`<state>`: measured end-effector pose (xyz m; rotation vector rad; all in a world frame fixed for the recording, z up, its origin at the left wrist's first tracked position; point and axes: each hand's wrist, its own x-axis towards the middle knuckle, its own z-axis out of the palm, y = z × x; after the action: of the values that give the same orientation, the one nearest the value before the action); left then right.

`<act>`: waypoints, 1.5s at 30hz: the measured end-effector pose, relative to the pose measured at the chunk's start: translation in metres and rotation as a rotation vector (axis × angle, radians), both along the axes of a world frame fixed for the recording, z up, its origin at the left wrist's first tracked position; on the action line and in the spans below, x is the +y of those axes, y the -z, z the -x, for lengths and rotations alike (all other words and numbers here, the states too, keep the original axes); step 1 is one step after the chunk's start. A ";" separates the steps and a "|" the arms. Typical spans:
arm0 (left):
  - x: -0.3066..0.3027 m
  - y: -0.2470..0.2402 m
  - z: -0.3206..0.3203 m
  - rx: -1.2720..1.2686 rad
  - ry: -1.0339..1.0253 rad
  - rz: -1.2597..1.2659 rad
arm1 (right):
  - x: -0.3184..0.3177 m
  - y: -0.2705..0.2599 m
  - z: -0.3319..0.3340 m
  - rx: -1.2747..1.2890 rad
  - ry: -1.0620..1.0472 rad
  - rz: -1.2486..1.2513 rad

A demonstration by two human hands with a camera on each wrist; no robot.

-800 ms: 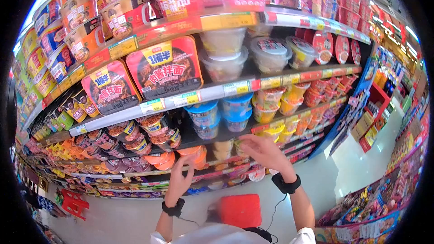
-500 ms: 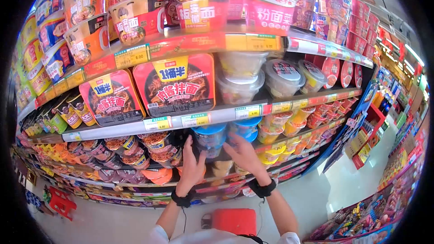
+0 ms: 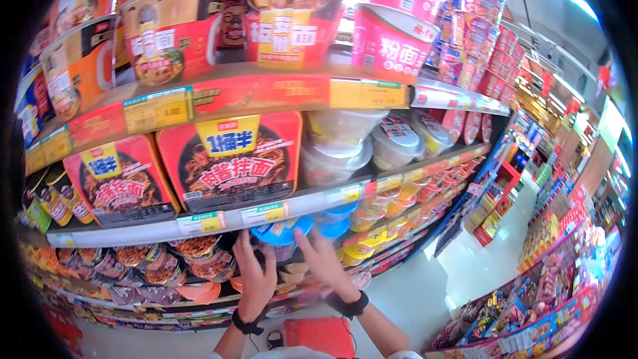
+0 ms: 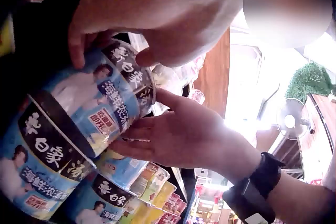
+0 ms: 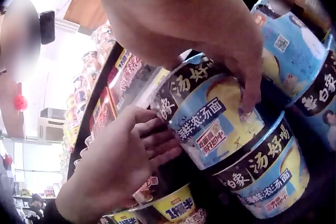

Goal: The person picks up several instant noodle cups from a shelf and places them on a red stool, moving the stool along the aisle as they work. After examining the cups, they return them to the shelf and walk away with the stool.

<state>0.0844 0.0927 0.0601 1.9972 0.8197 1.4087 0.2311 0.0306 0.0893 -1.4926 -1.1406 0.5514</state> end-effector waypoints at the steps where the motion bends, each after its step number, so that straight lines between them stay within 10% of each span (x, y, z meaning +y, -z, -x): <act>1: -0.007 -0.005 0.005 -0.005 0.015 -0.002 | -0.007 -0.002 0.007 -0.005 -0.004 -0.090; 18: -0.139 0.077 0.031 -0.004 0.292 -0.039 | -0.200 -0.007 0.012 -0.086 0.219 0.132; 26: -0.211 0.087 0.024 0.112 0.501 0.527 | -0.281 0.079 -0.031 -0.193 0.182 0.313; 29: -0.184 0.219 0.056 0.382 0.436 0.386 | -0.295 0.130 -0.031 -0.082 0.210 0.280; 38: -0.199 0.346 0.016 0.876 0.471 0.439 | -0.305 0.346 -0.025 0.048 0.298 0.681; 45: -0.198 0.492 0.037 0.832 0.606 1.065 | -0.301 0.479 0.012 0.052 0.427 0.941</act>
<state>0.0475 -0.1057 -0.4319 1.6196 0.8824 -0.2777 0.2195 -0.2708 -0.3896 -2.4206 -0.4665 0.8731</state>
